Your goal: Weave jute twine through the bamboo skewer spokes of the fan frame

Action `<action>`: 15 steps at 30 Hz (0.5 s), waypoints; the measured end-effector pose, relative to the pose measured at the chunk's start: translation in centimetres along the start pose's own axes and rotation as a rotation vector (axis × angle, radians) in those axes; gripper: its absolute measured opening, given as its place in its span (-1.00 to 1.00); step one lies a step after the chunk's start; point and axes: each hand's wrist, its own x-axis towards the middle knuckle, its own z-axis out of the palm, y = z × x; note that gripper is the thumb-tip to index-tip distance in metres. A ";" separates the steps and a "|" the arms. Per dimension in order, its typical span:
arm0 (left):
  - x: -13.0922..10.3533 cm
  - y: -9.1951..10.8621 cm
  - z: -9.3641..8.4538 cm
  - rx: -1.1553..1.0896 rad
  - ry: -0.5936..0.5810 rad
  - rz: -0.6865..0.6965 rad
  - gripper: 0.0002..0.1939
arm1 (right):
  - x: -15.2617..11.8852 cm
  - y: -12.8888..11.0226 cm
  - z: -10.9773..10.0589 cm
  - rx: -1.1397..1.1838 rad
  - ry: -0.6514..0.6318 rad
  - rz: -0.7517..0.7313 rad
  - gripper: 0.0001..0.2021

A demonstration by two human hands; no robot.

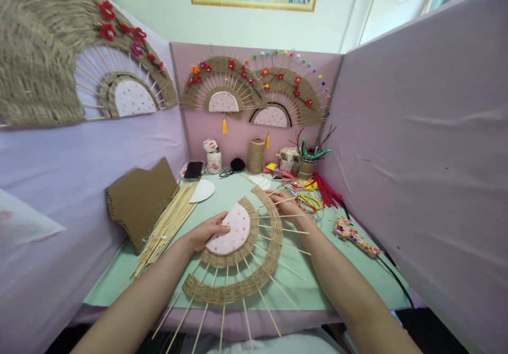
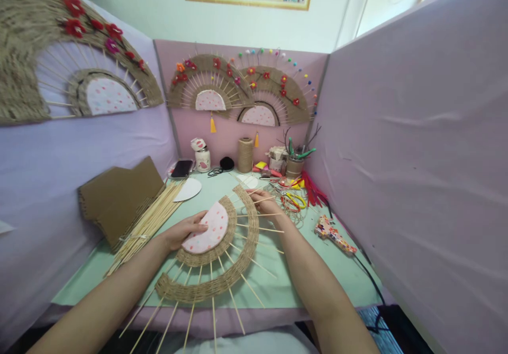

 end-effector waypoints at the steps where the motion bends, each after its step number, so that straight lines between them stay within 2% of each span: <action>1: 0.0 0.0 0.0 0.005 0.011 -0.005 -0.45 | 0.0 0.2 0.1 -0.016 0.017 -0.021 -0.77; 8: 0.0 0.2 0.2 0.053 0.036 -0.001 -0.39 | -0.1 0.6 0.2 -0.002 0.030 -0.050 -0.80; 15: 0.2 0.1 0.2 0.069 0.025 0.001 -0.38 | -0.6 1.0 -0.1 0.152 -0.045 0.089 -0.76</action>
